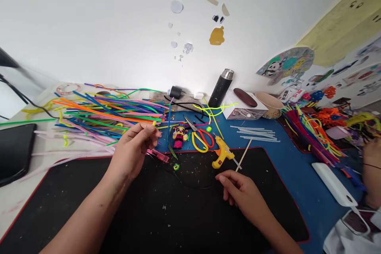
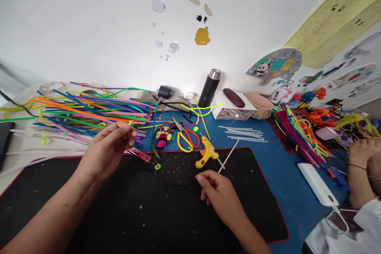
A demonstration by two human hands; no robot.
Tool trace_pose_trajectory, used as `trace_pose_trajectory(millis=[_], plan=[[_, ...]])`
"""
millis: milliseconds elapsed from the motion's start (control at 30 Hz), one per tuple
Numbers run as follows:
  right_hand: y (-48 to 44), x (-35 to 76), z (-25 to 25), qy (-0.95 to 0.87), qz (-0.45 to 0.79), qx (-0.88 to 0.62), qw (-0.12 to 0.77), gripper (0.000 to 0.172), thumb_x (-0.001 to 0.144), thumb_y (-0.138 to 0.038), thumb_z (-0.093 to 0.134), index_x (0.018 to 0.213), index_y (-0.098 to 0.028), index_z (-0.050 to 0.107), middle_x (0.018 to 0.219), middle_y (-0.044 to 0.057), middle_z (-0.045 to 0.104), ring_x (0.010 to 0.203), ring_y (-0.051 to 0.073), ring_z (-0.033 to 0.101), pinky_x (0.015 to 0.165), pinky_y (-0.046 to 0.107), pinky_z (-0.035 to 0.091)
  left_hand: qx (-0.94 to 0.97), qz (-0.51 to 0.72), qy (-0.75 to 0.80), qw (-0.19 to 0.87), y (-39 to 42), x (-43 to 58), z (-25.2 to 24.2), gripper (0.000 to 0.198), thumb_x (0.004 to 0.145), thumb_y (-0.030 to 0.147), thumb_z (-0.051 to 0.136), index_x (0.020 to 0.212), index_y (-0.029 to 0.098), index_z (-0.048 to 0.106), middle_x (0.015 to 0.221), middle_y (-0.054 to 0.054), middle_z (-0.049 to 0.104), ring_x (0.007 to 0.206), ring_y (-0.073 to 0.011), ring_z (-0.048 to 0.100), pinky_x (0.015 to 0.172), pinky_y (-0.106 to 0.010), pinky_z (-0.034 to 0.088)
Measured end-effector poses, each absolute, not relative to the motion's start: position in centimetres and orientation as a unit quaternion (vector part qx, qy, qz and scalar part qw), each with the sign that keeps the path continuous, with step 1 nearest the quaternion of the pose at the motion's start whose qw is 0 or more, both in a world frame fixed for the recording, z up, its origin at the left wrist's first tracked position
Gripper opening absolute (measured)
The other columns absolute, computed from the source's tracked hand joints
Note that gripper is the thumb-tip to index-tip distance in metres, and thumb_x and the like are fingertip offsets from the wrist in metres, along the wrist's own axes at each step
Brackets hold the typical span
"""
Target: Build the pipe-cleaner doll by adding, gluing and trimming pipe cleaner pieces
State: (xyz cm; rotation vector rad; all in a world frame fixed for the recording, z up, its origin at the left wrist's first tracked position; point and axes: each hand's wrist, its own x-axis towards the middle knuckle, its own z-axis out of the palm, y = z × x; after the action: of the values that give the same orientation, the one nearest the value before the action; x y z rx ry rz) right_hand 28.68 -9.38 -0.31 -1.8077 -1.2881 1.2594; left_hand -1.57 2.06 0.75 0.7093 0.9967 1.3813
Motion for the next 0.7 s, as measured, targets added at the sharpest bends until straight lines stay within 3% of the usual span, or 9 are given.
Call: trace_pose_trajectory(millis=[100,167,267,500,700], plan=[[-7.7,24.4,0.1,-0.6,0.412,-0.629,0.275,0.026,0.099,-0.045,0.067,0.1,-0.024,0.083,0.065,0.001,0.072,0.06,0.02,0.067,0.058,0.029,0.046,0.316,0.604,0.428,0.593,2.3,-1.7,0.6,0.023,0.077,0.036,0.085,0.071,0.02,0.07,0.073,-0.002,0.07,0.061,-0.0128,0.055,0.057,-0.025,0.041],[-5.9,20.8,0.2,-0.685,0.356,-0.592,0.231,0.019,0.098,-0.038,0.07,0.106,-0.027,0.083,0.08,0.002,0.08,0.07,0.022,0.072,0.066,0.03,0.048,0.324,0.606,0.429,0.586,2.4,-1.8,0.5,0.022,0.078,0.036,0.084,0.072,0.019,0.071,0.072,-0.001,0.069,0.061,-0.0124,0.055,0.057,-0.025,0.041],[-3.3,16.0,0.3,-0.781,0.267,-0.543,0.154,0.021,0.101,-0.035,0.069,0.117,-0.027,0.079,0.104,0.005,0.084,0.091,0.026,0.078,0.076,0.031,0.048,0.331,0.617,0.427,0.572,2.7,-2.1,0.4,0.023,0.078,0.037,0.085,0.072,0.019,0.071,0.069,0.0,0.067,0.06,-0.0117,0.054,0.057,-0.024,0.04],[0.4,11.8,0.3,-0.823,0.133,-0.553,0.004,0.025,0.104,-0.04,0.064,0.11,-0.018,0.075,0.092,0.012,0.084,0.085,0.031,0.079,0.067,0.033,0.046,0.301,0.608,0.386,0.625,2.6,-2.3,0.7,0.024,0.078,0.036,0.087,0.072,0.019,0.071,0.074,-0.001,0.07,0.061,-0.0112,0.055,0.057,-0.023,0.042],[0.5,11.3,-0.5,-0.823,0.15,-0.548,0.003,0.025,0.101,-0.033,0.066,0.119,-0.016,0.071,0.097,0.013,0.084,0.086,0.031,0.079,0.069,0.035,0.045,0.286,0.592,0.367,0.658,2.2,-2.1,0.9,0.025,0.076,0.036,0.089,0.072,0.019,0.07,0.073,-0.001,0.07,0.058,-0.0113,0.055,0.056,-0.024,0.043]])
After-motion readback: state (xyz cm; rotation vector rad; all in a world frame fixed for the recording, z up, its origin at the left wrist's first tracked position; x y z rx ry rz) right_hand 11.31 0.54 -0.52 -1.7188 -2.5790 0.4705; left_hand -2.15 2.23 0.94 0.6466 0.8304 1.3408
